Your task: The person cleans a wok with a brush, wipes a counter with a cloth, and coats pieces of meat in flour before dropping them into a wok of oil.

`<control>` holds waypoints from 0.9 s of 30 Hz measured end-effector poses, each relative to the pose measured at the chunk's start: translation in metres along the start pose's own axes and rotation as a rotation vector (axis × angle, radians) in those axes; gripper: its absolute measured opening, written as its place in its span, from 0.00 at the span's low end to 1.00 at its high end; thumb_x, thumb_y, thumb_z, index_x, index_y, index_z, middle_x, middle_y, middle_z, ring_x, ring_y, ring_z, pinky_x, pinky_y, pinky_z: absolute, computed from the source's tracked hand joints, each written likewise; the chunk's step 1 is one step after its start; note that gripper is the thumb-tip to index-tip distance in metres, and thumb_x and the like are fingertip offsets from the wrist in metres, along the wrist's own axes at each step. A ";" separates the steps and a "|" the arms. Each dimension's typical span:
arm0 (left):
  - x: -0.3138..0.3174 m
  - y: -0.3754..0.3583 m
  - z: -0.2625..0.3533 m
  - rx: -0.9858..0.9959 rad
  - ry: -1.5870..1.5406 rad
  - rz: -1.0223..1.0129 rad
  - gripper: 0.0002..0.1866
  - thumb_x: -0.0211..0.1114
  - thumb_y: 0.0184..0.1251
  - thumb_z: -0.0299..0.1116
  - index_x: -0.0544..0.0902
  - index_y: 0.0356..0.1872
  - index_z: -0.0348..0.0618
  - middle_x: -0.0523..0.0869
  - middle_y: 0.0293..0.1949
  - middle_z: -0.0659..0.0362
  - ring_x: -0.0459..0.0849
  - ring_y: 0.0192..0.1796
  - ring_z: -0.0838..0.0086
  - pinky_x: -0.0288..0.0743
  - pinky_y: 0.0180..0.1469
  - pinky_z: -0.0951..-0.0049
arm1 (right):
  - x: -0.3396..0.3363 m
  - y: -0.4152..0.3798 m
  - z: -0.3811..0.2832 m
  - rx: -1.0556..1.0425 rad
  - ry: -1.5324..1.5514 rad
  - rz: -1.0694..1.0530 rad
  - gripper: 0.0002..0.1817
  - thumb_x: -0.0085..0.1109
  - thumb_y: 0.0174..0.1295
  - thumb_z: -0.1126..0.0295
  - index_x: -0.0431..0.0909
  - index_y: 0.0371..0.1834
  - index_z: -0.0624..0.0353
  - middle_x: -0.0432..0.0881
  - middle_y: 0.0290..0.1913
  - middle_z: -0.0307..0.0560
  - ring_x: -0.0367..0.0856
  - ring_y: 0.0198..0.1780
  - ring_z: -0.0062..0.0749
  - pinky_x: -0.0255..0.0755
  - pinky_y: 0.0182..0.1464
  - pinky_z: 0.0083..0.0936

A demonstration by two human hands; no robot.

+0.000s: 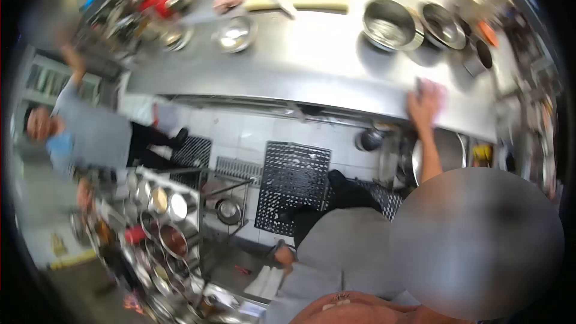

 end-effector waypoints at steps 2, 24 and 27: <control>-0.014 0.020 0.042 0.083 0.312 0.144 0.16 0.56 0.62 0.37 0.86 0.23 0.39 0.88 0.29 0.47 0.87 0.32 0.52 0.79 0.38 0.51 | 0.013 0.019 0.002 0.056 -0.224 -0.223 0.37 0.58 0.61 0.40 0.68 0.73 0.41 0.64 0.75 0.49 0.56 0.77 0.50 0.42 0.76 0.54; -0.349 0.353 0.490 0.983 -0.420 0.762 0.14 0.63 0.56 0.30 0.76 0.11 0.44 0.79 0.16 0.53 0.77 0.19 0.55 0.69 0.24 0.56 | 0.084 -0.025 -0.112 -0.164 0.163 -0.030 0.28 0.68 0.57 0.51 0.80 0.54 0.58 0.76 0.58 0.62 0.70 0.63 0.59 0.59 0.67 0.53; -0.328 0.364 0.500 1.048 -0.434 0.710 0.13 0.62 0.55 0.28 0.75 0.12 0.43 0.77 0.15 0.53 0.76 0.18 0.55 0.69 0.23 0.56 | 0.071 -0.006 -0.202 -0.240 0.400 -0.209 0.22 0.74 0.47 0.58 0.80 0.38 0.62 0.73 0.60 0.66 0.68 0.64 0.63 0.59 0.66 0.52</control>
Point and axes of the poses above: each hand's wrist, its own y-axis towards the middle knuckle, its own x-axis out of the palm, z = x × y, the point moved 2 cm from there along y, towards the middle knuckle
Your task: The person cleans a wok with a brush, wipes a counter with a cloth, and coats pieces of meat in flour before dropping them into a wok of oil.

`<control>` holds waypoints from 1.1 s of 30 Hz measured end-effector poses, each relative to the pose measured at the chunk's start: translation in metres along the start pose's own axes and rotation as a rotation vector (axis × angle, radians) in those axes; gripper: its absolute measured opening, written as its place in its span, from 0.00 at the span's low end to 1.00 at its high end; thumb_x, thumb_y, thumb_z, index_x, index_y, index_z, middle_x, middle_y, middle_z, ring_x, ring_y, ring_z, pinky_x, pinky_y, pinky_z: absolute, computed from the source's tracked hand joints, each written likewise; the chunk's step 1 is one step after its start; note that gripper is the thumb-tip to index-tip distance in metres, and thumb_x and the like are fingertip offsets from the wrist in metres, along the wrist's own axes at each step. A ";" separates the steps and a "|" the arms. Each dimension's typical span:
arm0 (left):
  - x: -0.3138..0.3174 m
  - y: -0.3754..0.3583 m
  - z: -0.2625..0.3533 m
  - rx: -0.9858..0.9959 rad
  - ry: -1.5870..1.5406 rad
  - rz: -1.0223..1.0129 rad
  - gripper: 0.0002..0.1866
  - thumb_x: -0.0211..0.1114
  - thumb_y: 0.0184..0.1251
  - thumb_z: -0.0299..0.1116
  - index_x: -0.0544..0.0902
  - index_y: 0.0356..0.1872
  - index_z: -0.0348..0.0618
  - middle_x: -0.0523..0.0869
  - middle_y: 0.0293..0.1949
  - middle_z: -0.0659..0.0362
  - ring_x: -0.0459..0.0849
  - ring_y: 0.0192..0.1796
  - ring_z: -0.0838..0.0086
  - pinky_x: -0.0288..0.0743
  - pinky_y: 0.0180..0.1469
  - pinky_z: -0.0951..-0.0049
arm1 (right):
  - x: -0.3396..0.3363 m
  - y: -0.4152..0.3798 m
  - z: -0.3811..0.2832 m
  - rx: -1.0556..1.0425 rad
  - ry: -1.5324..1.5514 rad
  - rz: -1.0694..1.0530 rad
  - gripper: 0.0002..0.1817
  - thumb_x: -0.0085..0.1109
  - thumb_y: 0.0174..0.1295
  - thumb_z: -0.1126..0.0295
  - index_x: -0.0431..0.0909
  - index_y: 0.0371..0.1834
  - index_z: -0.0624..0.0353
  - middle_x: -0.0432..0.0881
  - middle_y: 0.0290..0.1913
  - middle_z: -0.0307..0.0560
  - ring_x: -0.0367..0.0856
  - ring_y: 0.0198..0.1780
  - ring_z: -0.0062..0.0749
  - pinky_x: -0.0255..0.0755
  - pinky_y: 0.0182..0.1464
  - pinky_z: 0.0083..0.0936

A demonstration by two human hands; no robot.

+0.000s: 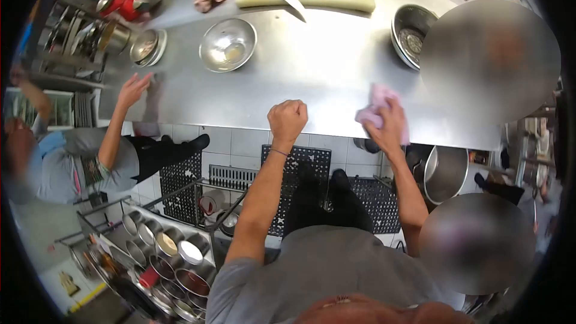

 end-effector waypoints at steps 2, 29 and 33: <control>-0.008 -0.012 0.000 -0.021 -0.028 -0.005 0.14 0.62 0.54 0.26 0.72 0.11 0.42 0.75 0.15 0.53 0.75 0.18 0.55 0.68 0.23 0.57 | 0.025 0.023 -0.027 -0.061 0.143 -0.027 0.19 0.73 0.45 0.63 0.79 0.36 0.62 0.74 0.60 0.63 0.71 0.62 0.60 0.62 0.64 0.52; -0.048 0.002 0.011 -0.192 -0.428 0.232 0.21 0.56 0.72 0.30 0.70 0.15 0.37 0.71 0.15 0.48 0.66 0.16 0.55 0.59 0.21 0.56 | 0.154 0.161 -0.137 -0.365 0.710 -0.204 0.11 0.54 0.42 0.76 0.88 0.24 0.54 0.87 0.33 0.49 0.84 0.38 0.42 0.77 0.45 0.36; -0.047 0.000 0.000 -0.476 -0.582 0.142 0.27 0.48 0.79 0.36 0.67 0.15 0.36 0.68 0.12 0.49 0.61 0.16 0.60 0.54 0.23 0.57 | 0.097 0.036 -0.118 -0.456 0.653 -0.377 0.09 0.53 0.43 0.76 0.85 0.20 0.56 0.86 0.27 0.45 0.84 0.32 0.41 0.78 0.40 0.35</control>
Point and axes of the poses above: each hand's wrist, its own y-axis towards the middle knuckle, its own x-axis out of the palm, z = x × y, the point moved 2 cm from there along y, towards the middle knuckle
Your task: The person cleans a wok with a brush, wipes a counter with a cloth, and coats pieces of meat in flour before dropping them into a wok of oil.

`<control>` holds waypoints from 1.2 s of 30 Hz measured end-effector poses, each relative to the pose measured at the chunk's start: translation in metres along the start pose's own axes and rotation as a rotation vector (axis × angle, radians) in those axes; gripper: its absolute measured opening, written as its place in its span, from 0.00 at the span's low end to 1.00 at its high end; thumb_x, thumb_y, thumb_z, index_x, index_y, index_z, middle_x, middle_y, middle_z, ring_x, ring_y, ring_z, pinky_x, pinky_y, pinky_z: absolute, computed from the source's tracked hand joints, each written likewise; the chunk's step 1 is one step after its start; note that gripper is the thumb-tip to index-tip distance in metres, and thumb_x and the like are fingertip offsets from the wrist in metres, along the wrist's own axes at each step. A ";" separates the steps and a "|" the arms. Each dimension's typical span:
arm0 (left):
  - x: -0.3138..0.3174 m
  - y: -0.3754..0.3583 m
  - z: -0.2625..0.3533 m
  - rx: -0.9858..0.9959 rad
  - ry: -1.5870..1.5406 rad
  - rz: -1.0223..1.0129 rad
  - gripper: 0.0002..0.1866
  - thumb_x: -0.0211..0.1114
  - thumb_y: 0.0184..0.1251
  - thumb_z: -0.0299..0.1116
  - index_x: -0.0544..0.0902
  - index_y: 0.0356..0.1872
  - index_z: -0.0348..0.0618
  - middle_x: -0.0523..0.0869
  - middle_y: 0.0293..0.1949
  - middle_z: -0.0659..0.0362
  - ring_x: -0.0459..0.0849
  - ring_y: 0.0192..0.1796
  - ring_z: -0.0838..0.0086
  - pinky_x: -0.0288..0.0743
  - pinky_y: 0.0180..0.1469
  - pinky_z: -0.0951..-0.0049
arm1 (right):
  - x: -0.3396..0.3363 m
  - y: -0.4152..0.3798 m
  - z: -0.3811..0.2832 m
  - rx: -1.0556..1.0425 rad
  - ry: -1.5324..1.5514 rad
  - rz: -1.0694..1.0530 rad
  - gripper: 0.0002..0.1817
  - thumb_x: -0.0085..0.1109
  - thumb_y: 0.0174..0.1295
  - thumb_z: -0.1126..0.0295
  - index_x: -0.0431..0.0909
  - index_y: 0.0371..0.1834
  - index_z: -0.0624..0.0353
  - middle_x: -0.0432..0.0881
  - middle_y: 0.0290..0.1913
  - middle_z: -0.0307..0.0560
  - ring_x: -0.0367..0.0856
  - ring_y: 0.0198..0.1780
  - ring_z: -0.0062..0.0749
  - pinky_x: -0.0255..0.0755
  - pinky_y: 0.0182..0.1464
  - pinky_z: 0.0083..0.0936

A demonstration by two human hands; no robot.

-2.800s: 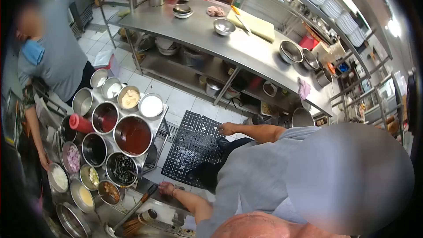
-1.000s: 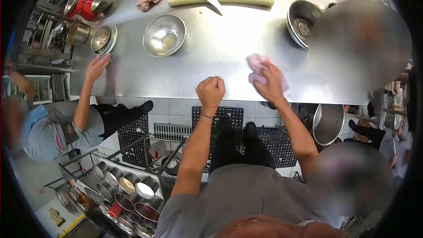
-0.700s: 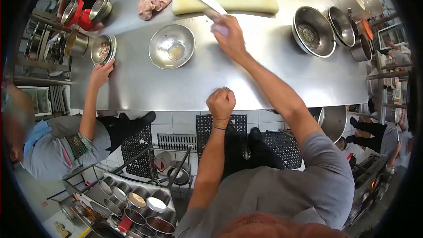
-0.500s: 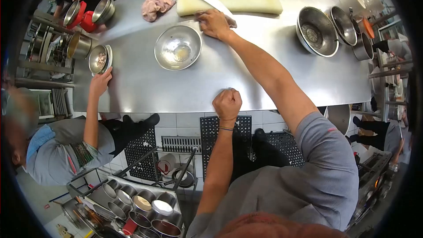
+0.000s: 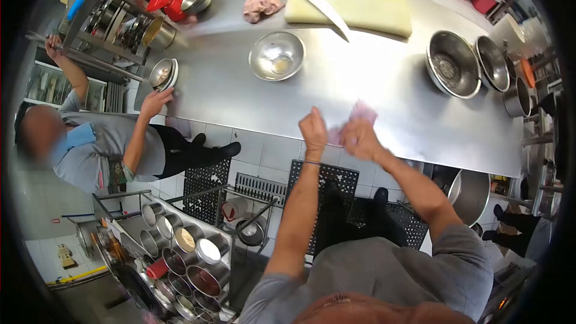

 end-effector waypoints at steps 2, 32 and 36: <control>-0.002 0.007 -0.008 0.062 0.191 0.012 0.27 0.47 0.79 0.37 0.68 0.15 0.37 0.70 0.13 0.48 0.63 0.17 0.58 0.55 0.23 0.56 | 0.001 -0.074 -0.037 0.048 0.048 -0.117 0.08 0.53 0.45 0.74 0.83 0.19 0.58 0.85 0.25 0.47 0.83 0.30 0.41 0.77 0.37 0.35; 0.196 -0.104 0.039 0.200 1.385 -0.017 0.30 0.44 0.77 0.50 0.88 0.29 0.38 0.87 0.29 0.43 0.85 0.33 0.42 0.75 0.34 0.43 | -0.399 -0.379 0.163 1.085 -0.775 0.869 0.20 0.55 0.65 0.66 0.73 0.59 0.61 0.77 0.57 0.60 0.72 0.62 0.54 0.61 0.65 0.49; 0.206 -0.116 0.061 0.285 1.323 -0.006 0.31 0.42 0.77 0.51 0.89 0.32 0.39 0.88 0.32 0.42 0.85 0.33 0.41 0.75 0.35 0.43 | -0.355 -0.295 0.194 0.589 -1.145 0.442 0.22 0.61 0.61 0.60 0.77 0.56 0.58 0.76 0.60 0.58 0.70 0.65 0.54 0.62 0.67 0.48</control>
Point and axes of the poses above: each hand's wrist, its own y-axis towards the middle knuckle, its own x-axis out of the palm, z = x × y, the point moved 2 cm from there along y, towards the middle knuckle
